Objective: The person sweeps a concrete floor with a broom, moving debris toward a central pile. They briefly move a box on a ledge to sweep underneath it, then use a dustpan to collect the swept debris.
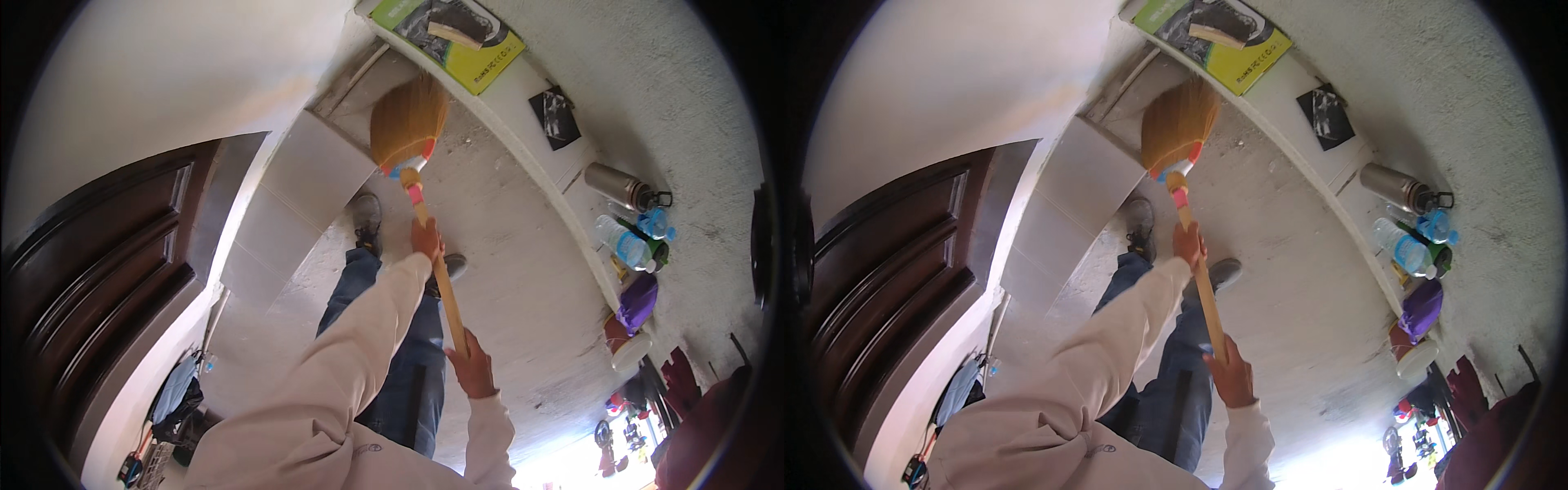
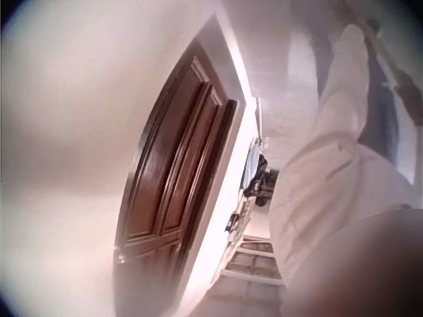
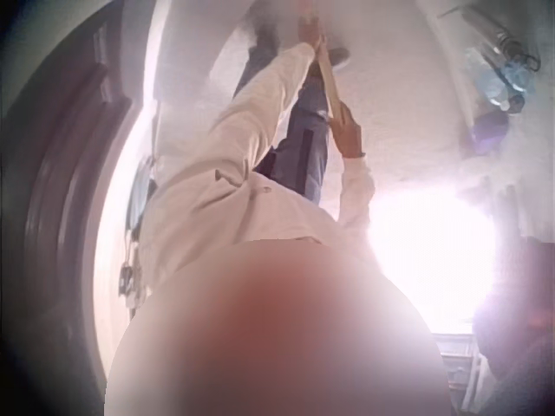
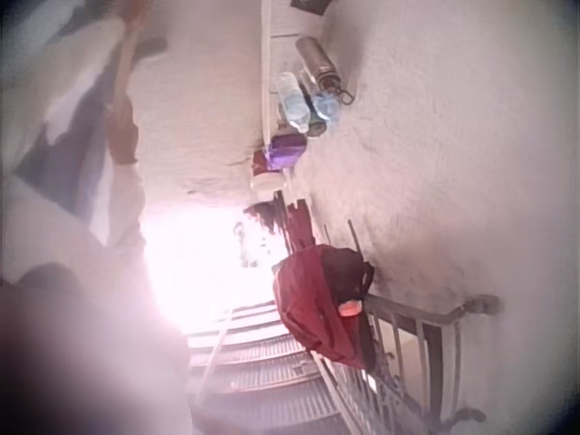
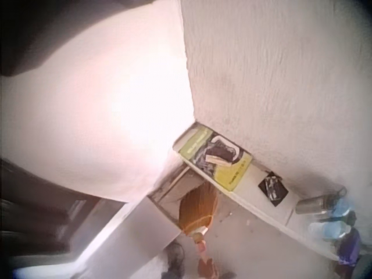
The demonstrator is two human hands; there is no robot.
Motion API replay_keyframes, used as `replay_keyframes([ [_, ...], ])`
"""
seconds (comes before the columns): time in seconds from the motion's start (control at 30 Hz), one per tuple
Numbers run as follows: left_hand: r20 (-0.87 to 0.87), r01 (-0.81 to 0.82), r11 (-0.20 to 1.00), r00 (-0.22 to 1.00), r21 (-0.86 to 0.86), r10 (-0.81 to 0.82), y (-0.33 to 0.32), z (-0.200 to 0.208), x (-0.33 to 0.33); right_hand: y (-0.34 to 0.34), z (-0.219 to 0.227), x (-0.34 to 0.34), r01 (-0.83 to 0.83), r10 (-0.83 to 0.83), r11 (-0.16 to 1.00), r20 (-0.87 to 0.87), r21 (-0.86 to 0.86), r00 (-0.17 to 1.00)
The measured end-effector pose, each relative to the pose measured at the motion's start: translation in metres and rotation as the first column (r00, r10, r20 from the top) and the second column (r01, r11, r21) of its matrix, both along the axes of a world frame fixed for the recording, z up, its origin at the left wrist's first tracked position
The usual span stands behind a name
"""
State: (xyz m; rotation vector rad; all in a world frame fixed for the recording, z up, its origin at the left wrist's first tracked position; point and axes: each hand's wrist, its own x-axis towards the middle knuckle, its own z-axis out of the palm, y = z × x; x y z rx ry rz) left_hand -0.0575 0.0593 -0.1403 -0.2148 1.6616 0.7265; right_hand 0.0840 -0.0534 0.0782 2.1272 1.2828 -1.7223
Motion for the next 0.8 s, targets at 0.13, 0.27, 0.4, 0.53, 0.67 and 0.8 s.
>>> replay_keyframes([
  [0.13,-0.113,-0.023,0.998,0.993,0.054,0.029,-0.026,0.079,0.041,-0.03,0.057,0.041,-0.219,0.17,0.966,0.295,0.141,0.94],
  [0.27,-0.101,0.047,0.991,0.994,0.129,-0.034,-0.033,0.13,0.042,-0.043,0.095,0.064,-0.161,0.105,0.96,0.241,0.227,0.965],
  [0.4,-0.196,0.202,0.958,0.967,0.202,-0.163,-0.015,0.15,0.016,-0.039,0.098,0.06,0.05,-0.05,0.999,0.161,0.004,0.986],
  [0.53,-0.284,0.478,0.847,0.867,0.234,-0.41,0.015,0.148,-0.017,-0.03,0.088,0.042,0.245,-0.235,0.958,0.084,-0.151,0.969],
  [0.67,-0.233,0.494,0.839,0.864,0.226,-0.446,0.047,0.122,-0.031,-0.007,0.074,0.03,0.299,-0.321,0.925,-0.06,-0.236,0.945],
  [0.8,-0.34,0.542,0.825,0.815,0.161,-0.469,0.078,0.072,-0.052,0.043,0.02,0.017,0.252,-0.318,0.923,-0.207,-0.29,0.925],
])
